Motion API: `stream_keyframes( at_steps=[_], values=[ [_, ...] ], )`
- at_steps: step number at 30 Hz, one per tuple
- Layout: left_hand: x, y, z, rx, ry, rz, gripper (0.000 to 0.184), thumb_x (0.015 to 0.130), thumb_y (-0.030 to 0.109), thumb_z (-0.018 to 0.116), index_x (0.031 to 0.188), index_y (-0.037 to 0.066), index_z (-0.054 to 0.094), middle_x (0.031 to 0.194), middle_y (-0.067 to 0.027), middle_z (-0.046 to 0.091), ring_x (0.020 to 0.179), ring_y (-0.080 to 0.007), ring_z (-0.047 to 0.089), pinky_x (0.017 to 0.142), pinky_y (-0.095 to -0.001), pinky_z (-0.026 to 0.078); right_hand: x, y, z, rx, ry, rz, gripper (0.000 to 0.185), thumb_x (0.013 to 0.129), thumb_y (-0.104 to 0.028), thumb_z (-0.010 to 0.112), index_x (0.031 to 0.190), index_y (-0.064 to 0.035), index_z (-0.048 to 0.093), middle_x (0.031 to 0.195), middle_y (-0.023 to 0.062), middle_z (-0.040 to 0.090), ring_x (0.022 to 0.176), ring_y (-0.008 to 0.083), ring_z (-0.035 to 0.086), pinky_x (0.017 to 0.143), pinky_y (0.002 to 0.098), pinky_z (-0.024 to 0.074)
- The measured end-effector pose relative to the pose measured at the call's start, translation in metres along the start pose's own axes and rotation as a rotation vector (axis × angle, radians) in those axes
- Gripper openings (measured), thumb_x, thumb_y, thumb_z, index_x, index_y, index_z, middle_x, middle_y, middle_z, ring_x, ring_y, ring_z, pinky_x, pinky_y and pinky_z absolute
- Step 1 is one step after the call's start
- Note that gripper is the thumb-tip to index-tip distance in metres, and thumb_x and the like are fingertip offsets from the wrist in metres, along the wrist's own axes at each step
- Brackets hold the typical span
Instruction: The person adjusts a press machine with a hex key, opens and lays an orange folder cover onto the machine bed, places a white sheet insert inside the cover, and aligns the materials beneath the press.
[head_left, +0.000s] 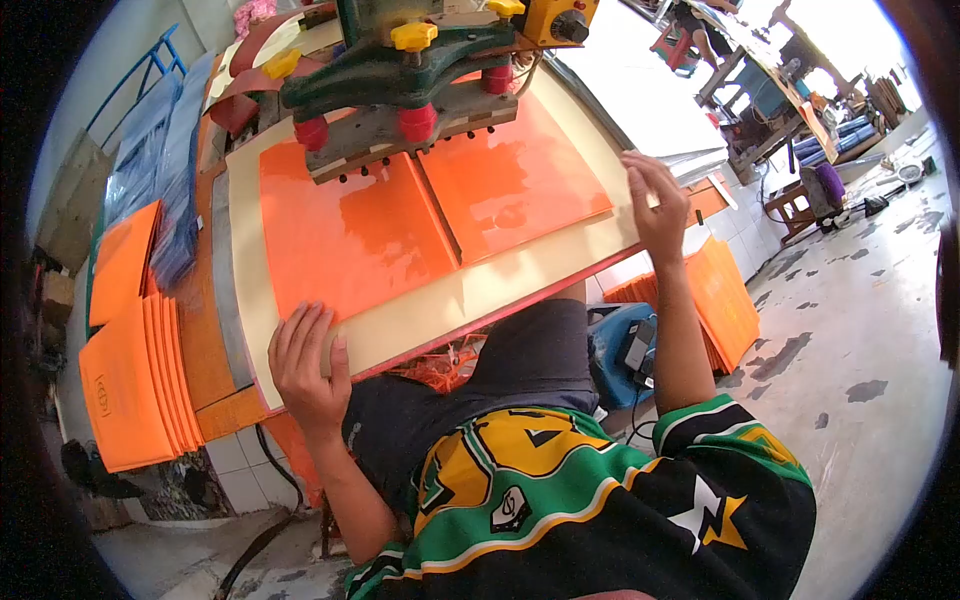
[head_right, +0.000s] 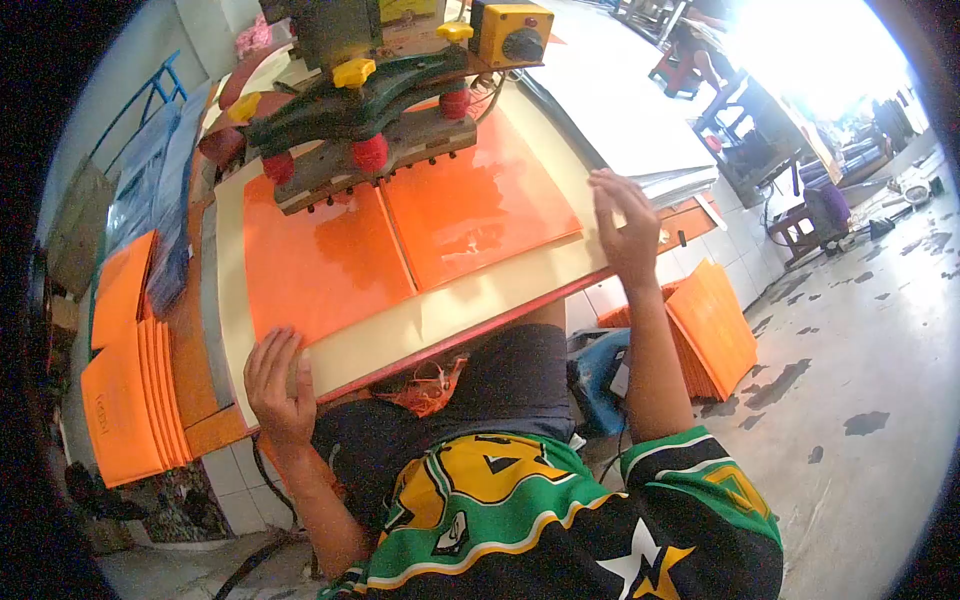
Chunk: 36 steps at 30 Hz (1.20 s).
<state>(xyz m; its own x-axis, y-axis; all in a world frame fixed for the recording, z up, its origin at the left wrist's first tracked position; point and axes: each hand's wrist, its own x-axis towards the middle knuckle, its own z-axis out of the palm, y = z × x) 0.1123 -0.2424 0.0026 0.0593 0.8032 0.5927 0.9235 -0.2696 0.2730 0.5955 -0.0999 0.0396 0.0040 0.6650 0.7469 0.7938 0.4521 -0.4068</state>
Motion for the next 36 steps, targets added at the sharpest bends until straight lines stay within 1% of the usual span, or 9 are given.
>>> stream_keyframes(
  at_steps=[3,8,12,19,21,31,33,34,36],
  values=[
    [0.001,0.002,0.0,-0.021,0.023,-0.006,0.03,0.102,0.024,0.066,0.121,0.006,0.079,0.128,-0.0102,0.078,0.13,-0.031,0.067,0.118,-0.0493,0.044,0.015,0.035,-0.015,-0.2,-0.004,-0.011,0.029,0.103,-0.015,0.069,0.129,-0.0025,0.072,0.127,0.0168,0.075,0.125,0.0338,0.069,0.107,0.0428,0.0525],
    [0.001,0.001,0.001,-0.002,0.031,0.016,0.029,0.102,0.023,0.066,0.119,0.004,0.079,0.125,-0.011,0.078,0.128,-0.0312,0.068,0.116,-0.0496,0.045,0.031,0.083,-0.038,-0.339,-0.206,0.038,0.068,0.1,-0.047,0.07,0.15,-0.0033,0.056,0.153,0.0246,0.057,0.15,0.0435,0.045,0.123,0.0538,0.0357],
    [0.001,-0.001,0.004,-0.019,0.042,0.018,0.029,0.102,0.022,0.065,0.119,0.004,0.079,0.125,-0.0112,0.078,0.127,-0.0312,0.069,0.116,-0.0491,0.046,0.031,0.102,-0.048,-0.424,-0.361,0.13,0.084,0.096,-0.064,0.068,0.154,-0.0047,0.052,0.159,0.0239,0.052,0.156,0.0432,0.037,0.128,0.055,0.0286],
    [0.003,0.003,0.002,-0.004,0.034,0.012,0.028,0.103,0.021,0.064,0.117,0.003,0.079,0.124,-0.0119,0.078,0.125,-0.0315,0.07,0.115,-0.048,0.046,0.025,0.096,-0.047,-0.356,-0.336,0.125,0.07,0.096,-0.057,0.07,0.143,-0.0069,0.061,0.147,0.0187,0.062,0.145,0.0384,0.05,0.119,0.0529,0.041],
    [0.004,0.004,0.002,-0.008,0.033,0.008,0.028,0.103,0.021,0.063,0.117,0.003,0.079,0.123,-0.0121,0.078,0.125,-0.0315,0.07,0.115,-0.048,0.046,0.026,0.089,-0.045,-0.408,-0.331,0.065,0.06,0.097,-0.046,0.072,0.143,-0.01,0.062,0.138,0.0159,0.065,0.135,0.0368,0.056,0.114,0.0491,0.0445],
    [0.003,0.004,0.0,-0.015,0.043,-0.008,0.026,0.102,0.019,0.064,0.115,0.002,0.08,0.122,-0.0127,0.079,0.123,-0.0321,0.07,0.114,-0.048,0.047,0.028,0.073,-0.036,-0.523,-0.243,0.021,0.036,0.093,-0.031,0.075,0.124,-0.0116,0.075,0.108,0.0117,0.067,0.109,0.0348,0.063,0.098,0.0501,0.0518],
    [0.004,0.004,-0.001,-0.017,0.043,-0.004,0.026,0.103,0.019,0.064,0.115,0.002,0.08,0.121,-0.0127,0.079,0.123,-0.0321,0.07,0.114,-0.0479,0.047,0.032,0.082,-0.042,-0.431,-0.2,0.078,0.023,0.097,-0.027,0.072,0.11,-0.0094,0.08,0.099,0.0126,0.07,0.099,0.0331,0.068,0.089,0.046,0.0545],
    [0.004,0.004,0.0,-0.015,0.042,-0.003,0.026,0.102,0.018,0.064,0.115,0.002,0.08,0.121,-0.0128,0.079,0.123,-0.0321,0.07,0.114,-0.0479,0.047,0.033,0.086,-0.043,-0.287,-0.102,0.041,0.016,0.101,-0.015,0.072,0.105,-0.0017,0.079,0.09,0.0139,0.071,0.083,0.0288,0.07,0.079,0.0401,0.0534],
    [0.004,0.004,0.0,-0.01,0.041,-0.004,0.025,0.102,0.018,0.065,0.115,0.002,0.08,0.121,-0.0129,0.079,0.123,-0.032,0.07,0.114,-0.0479,0.047,0.038,0.077,-0.055,-0.348,0.009,0.039,0.018,0.103,-0.018,0.071,0.108,-0.0017,0.079,0.089,0.0137,0.071,0.08,0.0278,0.07,0.074,0.0394,0.0525]
  ],
)
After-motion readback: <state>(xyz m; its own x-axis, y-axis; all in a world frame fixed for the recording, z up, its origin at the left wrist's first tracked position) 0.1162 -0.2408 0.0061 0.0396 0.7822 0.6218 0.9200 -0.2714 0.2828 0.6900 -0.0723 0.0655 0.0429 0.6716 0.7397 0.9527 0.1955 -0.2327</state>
